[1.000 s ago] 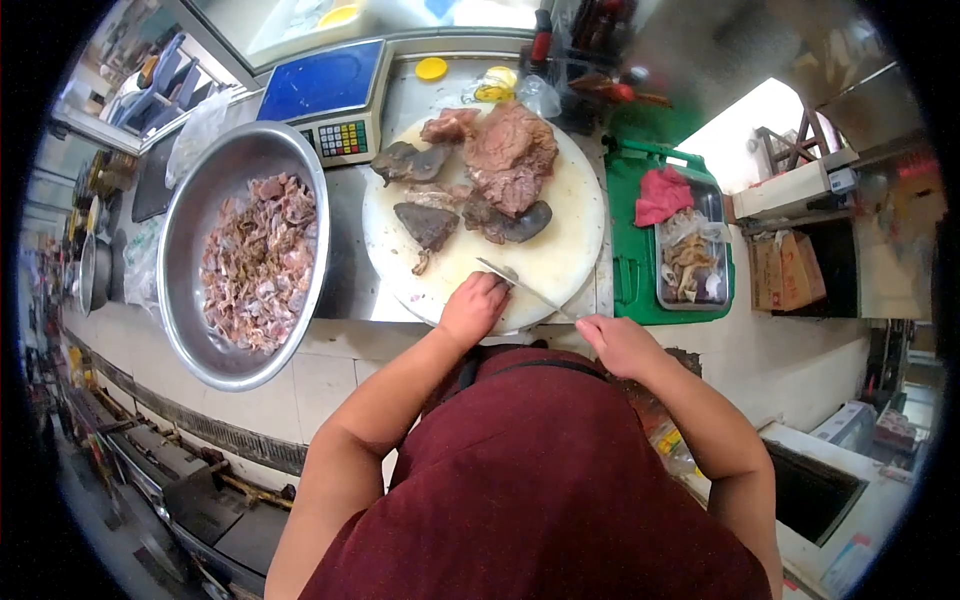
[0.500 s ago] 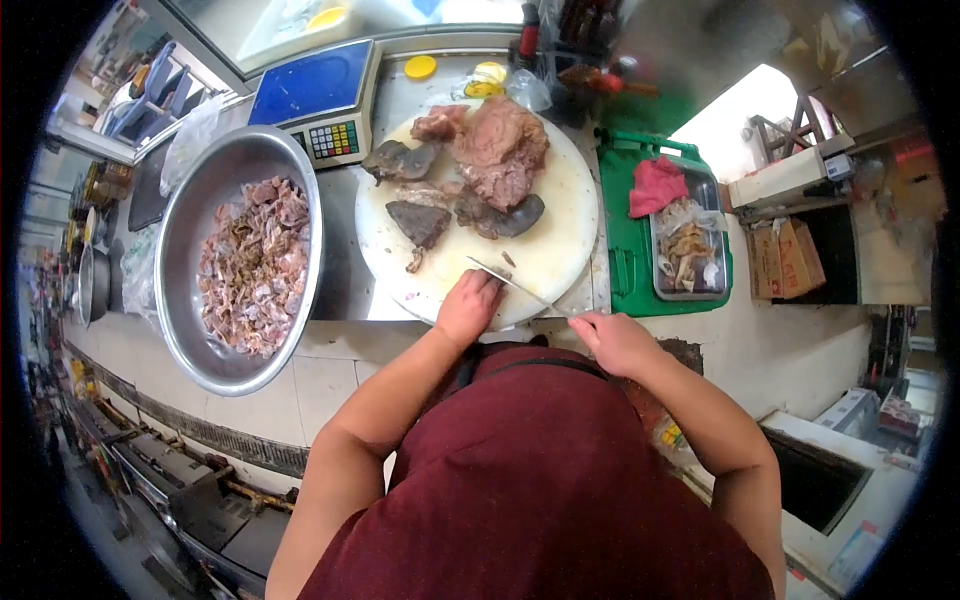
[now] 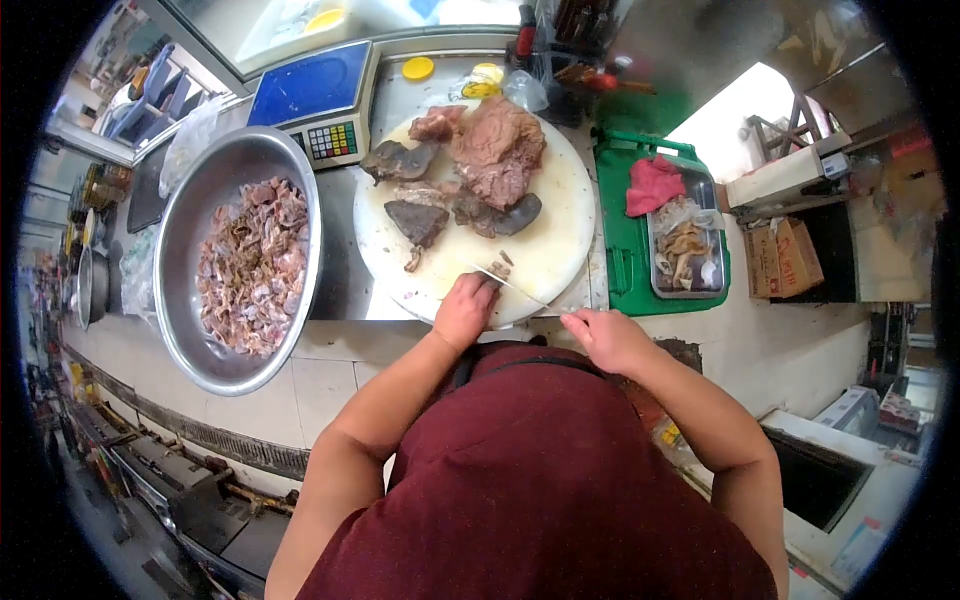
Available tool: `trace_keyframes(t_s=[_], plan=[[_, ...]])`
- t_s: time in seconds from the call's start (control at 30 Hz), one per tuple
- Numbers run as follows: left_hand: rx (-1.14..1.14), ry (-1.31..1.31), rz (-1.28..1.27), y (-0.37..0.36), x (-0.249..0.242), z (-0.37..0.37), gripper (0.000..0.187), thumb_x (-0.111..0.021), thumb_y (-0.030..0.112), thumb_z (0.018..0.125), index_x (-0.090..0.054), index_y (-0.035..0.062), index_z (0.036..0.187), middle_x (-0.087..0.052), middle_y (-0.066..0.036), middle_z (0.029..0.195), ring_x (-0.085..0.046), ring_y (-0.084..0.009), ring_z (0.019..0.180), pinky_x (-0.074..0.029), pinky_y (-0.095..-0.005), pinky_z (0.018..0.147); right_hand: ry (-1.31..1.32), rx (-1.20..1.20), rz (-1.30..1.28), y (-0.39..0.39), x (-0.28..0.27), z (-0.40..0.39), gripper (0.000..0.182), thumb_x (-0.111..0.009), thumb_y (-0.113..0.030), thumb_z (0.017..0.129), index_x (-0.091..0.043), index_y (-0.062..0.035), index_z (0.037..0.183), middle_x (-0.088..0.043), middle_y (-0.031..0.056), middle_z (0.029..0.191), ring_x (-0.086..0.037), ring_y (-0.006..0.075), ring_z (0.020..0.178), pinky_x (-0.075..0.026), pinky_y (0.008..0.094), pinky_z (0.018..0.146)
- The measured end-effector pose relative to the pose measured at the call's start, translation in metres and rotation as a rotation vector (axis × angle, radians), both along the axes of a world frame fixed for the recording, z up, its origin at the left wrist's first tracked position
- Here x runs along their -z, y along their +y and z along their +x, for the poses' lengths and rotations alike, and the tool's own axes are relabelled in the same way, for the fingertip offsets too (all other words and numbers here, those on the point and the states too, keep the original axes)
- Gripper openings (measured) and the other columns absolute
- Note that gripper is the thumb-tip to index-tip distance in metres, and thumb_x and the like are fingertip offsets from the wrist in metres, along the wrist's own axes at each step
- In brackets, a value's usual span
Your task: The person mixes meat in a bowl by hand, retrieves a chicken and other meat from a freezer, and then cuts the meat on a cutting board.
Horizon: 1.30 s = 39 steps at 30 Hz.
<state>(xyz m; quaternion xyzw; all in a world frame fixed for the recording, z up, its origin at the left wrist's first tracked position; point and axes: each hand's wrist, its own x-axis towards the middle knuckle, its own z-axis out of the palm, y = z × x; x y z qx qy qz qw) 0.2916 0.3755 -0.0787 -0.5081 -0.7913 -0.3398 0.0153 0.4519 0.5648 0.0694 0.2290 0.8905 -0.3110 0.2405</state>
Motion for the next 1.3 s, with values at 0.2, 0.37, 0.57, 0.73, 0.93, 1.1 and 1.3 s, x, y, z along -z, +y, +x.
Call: trace_keyframes(t_s=[0.2, 0.37, 0.57, 0.73, 0.93, 1.1, 1.3], plan=[[-0.006, 0.019, -0.013, -0.006, -0.001, 0.001, 0.023, -0.065, 0.009, 0.081, -0.066, 0.0028, 0.102, -0.060, -0.013, 0.098, -0.057, -0.0305, 0.093, -0.050, -0.0374, 0.082, 0.027, -0.020, -0.014, -0.008, 0.026, -0.022, 0.057, -0.039, -0.052, 0.099, -0.067, -0.0042, 0.109, -0.068, 0.0236, 0.097, -0.064, 0.0414, 0.093, -0.050, 0.0480, 0.085], [-0.036, 0.029, 0.034, -0.010, -0.002, 0.001, 0.022, -0.065, 0.008, 0.078, -0.066, 0.0052, 0.100, -0.060, -0.011, 0.096, -0.057, -0.0295, 0.093, -0.050, -0.0370, 0.081, 0.099, 0.019, -0.063, -0.007, 0.009, 0.001, 0.057, -0.038, -0.053, 0.099, -0.067, -0.0042, 0.109, -0.069, 0.0226, 0.095, -0.064, 0.0416, 0.093, -0.050, 0.0479, 0.084], [-0.004, 0.096, 0.051, -0.012, 0.006, -0.001, 0.019, -0.064, 0.006, 0.076, -0.065, 0.0065, 0.095, -0.060, -0.010, 0.093, -0.057, -0.0283, 0.090, -0.050, -0.0362, 0.080, -0.004, -0.028, 0.010, -0.011, 0.016, -0.003, 0.058, -0.037, -0.053, 0.099, -0.067, -0.0046, 0.110, -0.069, 0.0220, 0.096, -0.064, 0.0414, 0.093, -0.050, 0.0479, 0.083], [-0.022, 0.037, 0.041, -0.012, -0.002, 0.000, 0.020, -0.065, 0.005, 0.076, -0.063, 0.0046, 0.096, -0.059, -0.012, 0.091, -0.057, -0.0306, 0.090, -0.050, -0.0377, 0.081, -0.004, -0.019, -0.044, -0.010, 0.020, -0.010, 0.055, -0.038, -0.051, 0.100, -0.067, -0.0052, 0.107, -0.068, 0.0231, 0.099, -0.064, 0.0420, 0.094, -0.050, 0.0477, 0.083], [-0.106, -0.371, -0.225, 0.007, -0.039, -0.014, 0.060, -0.074, 0.010, 0.073, -0.049, 0.0029, 0.128, -0.052, -0.021, 0.120, -0.057, -0.0411, 0.104, -0.050, -0.0436, 0.089, 0.117, 0.216, -0.140, 0.030, 0.030, 0.052, 0.051, -0.042, -0.050, 0.099, -0.068, -0.0061, 0.096, -0.061, 0.0113, 0.065, -0.059, 0.0270, 0.059, -0.047, 0.0398, 0.059], [-0.017, -0.407, -0.415, 0.042, -0.040, -0.026, 0.065, -0.074, 0.011, 0.073, -0.047, 0.0025, 0.131, -0.049, -0.022, 0.123, -0.056, -0.0411, 0.107, -0.049, -0.0436, 0.093, -0.191, 0.836, -0.893, 0.068, 0.043, 0.075, 0.071, -0.035, -0.067, 0.095, -0.047, -0.0082, 0.057, -0.042, 0.0029, 0.048, -0.037, 0.0163, 0.037, -0.034, 0.0324, 0.042], [-0.106, -0.494, -0.275, 0.062, -0.033, -0.005, 0.063, -0.077, 0.016, 0.073, -0.052, -0.0011, 0.128, -0.051, -0.022, 0.121, -0.058, -0.0391, 0.103, -0.049, -0.0417, 0.093, -0.246, 0.824, -0.999, 0.056, 0.061, 0.065, 0.075, -0.032, -0.073, 0.093, -0.044, -0.0099, 0.054, -0.039, 0.0019, 0.045, -0.036, 0.0162, 0.036, -0.035, 0.0332, 0.042]])
